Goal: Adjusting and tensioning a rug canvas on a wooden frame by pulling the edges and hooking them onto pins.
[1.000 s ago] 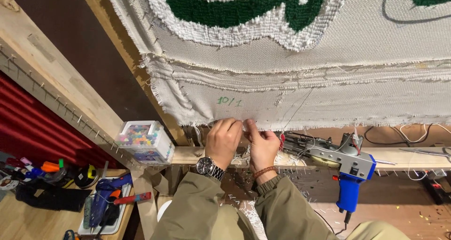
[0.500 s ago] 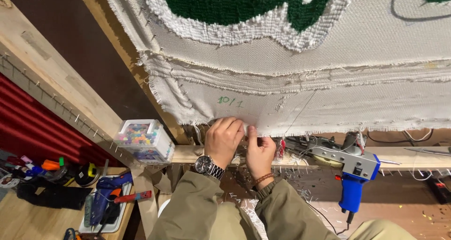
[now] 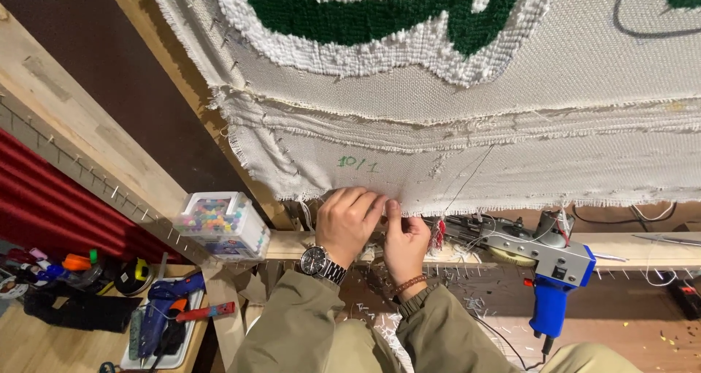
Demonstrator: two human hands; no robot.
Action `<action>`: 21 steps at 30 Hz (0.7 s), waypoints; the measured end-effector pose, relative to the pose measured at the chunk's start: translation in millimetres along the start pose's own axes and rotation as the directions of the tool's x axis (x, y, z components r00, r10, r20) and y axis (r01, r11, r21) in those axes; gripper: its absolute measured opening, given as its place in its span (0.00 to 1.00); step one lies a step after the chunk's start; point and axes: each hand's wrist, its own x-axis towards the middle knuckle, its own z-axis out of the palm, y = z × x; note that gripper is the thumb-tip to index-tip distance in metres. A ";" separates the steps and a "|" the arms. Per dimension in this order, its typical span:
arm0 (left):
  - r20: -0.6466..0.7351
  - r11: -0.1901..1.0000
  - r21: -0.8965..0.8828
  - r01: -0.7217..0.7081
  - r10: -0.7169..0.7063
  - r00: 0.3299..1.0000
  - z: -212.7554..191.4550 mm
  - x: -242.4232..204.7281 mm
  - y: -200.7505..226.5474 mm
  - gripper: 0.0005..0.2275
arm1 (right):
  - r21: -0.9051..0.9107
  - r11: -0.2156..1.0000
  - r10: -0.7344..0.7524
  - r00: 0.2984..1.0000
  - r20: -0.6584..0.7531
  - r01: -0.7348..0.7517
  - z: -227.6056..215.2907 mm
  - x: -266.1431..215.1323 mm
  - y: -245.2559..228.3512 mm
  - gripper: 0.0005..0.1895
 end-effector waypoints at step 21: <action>0.023 0.999 0.047 0.016 -0.017 1.000 2.3 3.7 1.3 0.08 | 0.033 0.997 0.073 0.997 -0.026 -0.072 6.5 9.1 2.1 0.25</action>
